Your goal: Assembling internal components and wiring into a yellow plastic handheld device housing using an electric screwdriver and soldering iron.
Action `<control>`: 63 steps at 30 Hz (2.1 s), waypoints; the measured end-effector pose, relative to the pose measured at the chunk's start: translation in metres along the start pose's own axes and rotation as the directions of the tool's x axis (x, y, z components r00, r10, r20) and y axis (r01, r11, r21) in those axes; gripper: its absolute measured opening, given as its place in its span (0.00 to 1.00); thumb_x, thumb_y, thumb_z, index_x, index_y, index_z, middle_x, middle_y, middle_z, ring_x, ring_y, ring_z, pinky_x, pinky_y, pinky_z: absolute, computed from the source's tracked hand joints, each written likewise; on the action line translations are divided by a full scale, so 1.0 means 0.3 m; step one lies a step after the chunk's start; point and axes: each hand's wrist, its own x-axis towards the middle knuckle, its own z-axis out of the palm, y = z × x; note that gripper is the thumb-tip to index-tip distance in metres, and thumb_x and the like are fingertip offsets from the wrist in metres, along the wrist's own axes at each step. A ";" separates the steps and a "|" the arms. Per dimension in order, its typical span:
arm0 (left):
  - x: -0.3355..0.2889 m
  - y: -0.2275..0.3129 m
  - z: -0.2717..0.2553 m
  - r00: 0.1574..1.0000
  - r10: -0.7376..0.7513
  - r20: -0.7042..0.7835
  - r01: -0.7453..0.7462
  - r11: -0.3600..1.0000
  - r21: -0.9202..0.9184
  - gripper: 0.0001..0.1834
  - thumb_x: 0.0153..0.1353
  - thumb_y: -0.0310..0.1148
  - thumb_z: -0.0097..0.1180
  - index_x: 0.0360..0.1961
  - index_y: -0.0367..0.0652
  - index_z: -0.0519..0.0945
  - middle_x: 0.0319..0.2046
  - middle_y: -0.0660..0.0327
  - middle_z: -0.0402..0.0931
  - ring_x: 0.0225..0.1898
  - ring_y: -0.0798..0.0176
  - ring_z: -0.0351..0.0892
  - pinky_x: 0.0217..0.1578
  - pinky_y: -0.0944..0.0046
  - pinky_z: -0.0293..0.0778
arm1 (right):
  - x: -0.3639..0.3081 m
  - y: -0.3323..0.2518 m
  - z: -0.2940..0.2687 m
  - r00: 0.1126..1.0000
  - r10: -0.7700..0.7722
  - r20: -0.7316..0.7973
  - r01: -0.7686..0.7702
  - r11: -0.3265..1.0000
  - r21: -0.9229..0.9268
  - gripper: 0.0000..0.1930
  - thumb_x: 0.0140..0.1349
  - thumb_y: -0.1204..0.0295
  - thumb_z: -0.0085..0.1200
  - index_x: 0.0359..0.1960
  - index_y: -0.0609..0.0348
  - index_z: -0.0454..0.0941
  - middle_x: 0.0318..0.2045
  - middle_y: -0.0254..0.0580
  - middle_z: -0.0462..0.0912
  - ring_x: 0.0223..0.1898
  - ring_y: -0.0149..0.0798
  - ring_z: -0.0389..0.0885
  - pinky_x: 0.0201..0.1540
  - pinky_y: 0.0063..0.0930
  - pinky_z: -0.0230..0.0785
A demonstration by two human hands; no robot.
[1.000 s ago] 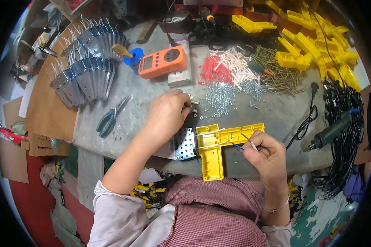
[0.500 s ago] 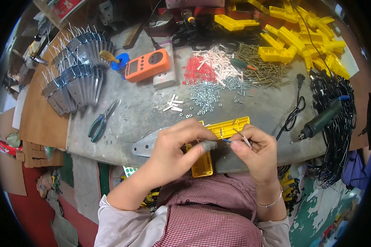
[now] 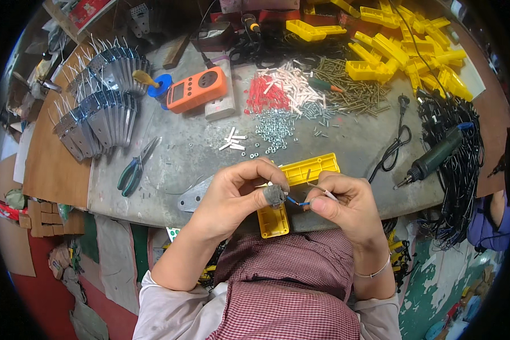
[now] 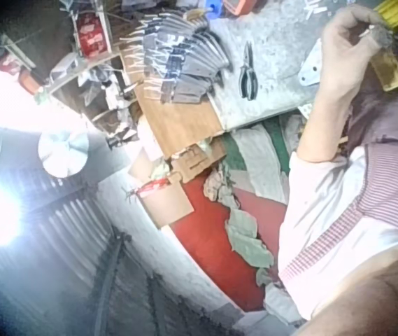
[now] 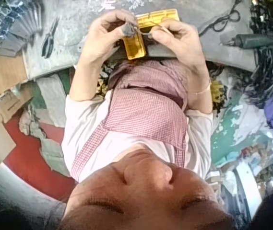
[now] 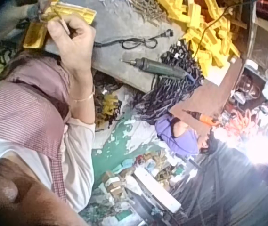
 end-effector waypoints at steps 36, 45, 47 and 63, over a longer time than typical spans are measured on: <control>-0.018 -0.021 0.002 0.977 0.184 -0.107 -0.162 0.970 0.181 0.10 0.56 0.27 0.64 0.36 0.32 0.80 0.34 0.55 0.80 0.36 0.64 0.80 0.39 0.66 0.76 | 0.010 -0.008 0.019 0.995 -0.041 -0.086 0.037 0.999 -0.038 0.08 0.60 0.72 0.60 0.30 0.68 0.80 0.24 0.28 0.75 0.28 0.20 0.66 0.30 0.17 0.59; -0.023 -0.010 0.026 0.992 0.056 -0.115 -0.046 0.995 0.093 0.09 0.54 0.25 0.65 0.35 0.32 0.81 0.33 0.55 0.80 0.33 0.64 0.80 0.36 0.65 0.76 | 0.006 -0.004 0.033 0.989 -0.038 -0.142 0.022 0.994 -0.107 0.08 0.58 0.73 0.61 0.28 0.66 0.79 0.21 0.26 0.72 0.25 0.20 0.65 0.27 0.19 0.58; -0.020 0.001 0.033 0.981 0.176 -0.076 -0.139 0.925 0.354 0.07 0.52 0.22 0.63 0.33 0.33 0.81 0.32 0.55 0.80 0.33 0.63 0.80 0.36 0.65 0.76 | -0.002 -0.010 0.041 0.984 -0.026 -0.176 -0.006 0.984 -0.176 0.07 0.57 0.73 0.61 0.27 0.66 0.79 0.20 0.27 0.71 0.24 0.21 0.64 0.27 0.19 0.58; -0.008 0.041 0.076 0.999 0.021 0.043 -0.039 0.877 0.479 0.22 0.50 0.19 0.62 0.49 0.37 0.73 0.31 0.60 0.80 0.32 0.68 0.80 0.33 0.68 0.75 | -0.055 0.039 -0.029 0.989 -0.112 -0.092 0.092 0.975 -0.200 0.05 0.55 0.79 0.62 0.31 0.66 0.79 0.28 0.37 0.81 0.29 0.27 0.79 0.34 0.21 0.72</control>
